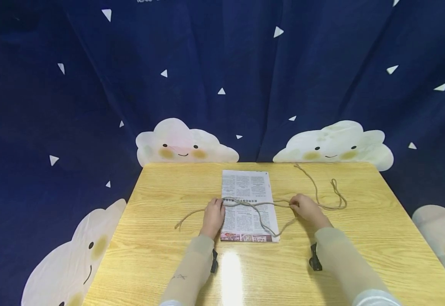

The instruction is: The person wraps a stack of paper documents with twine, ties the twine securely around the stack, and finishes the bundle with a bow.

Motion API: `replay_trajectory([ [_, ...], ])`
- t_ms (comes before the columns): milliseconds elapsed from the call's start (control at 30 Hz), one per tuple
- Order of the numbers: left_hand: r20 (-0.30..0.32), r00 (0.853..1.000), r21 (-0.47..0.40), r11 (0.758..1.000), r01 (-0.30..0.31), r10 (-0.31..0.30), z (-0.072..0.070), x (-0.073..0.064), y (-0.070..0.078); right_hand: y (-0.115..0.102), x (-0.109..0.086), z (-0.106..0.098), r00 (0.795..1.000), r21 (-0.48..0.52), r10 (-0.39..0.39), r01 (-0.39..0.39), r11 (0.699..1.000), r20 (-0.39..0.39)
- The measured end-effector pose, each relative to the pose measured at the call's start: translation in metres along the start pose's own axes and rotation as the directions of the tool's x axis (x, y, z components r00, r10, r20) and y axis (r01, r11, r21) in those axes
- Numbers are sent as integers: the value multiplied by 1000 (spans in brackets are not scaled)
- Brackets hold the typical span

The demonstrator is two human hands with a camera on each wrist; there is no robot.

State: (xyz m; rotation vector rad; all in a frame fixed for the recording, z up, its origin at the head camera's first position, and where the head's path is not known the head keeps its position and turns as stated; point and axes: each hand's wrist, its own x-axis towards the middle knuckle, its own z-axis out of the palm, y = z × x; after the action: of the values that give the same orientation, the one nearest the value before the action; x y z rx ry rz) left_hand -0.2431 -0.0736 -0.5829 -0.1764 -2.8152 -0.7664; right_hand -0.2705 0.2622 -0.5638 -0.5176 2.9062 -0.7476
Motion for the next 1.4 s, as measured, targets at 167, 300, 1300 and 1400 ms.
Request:
replay_trajectory([
  [167,-33,999,13,1000,-20,21,2,0,5,0,0,3,1000,-22,14,-14,1000,-3],
  [300,-62,997,11,999,-47,47,-2,-1,2,0,0,3,999,-9,39,-39,999,-9],
  [1300,-179,942,-153,954,259,-285,-30,-12,-58,7,-8,3,997,11,61,-60,998,-46],
  [1400,-190,961,-121,976,181,-202,-26,-8,-48,3,-6,2,997,3,48,-48,999,-58],
])
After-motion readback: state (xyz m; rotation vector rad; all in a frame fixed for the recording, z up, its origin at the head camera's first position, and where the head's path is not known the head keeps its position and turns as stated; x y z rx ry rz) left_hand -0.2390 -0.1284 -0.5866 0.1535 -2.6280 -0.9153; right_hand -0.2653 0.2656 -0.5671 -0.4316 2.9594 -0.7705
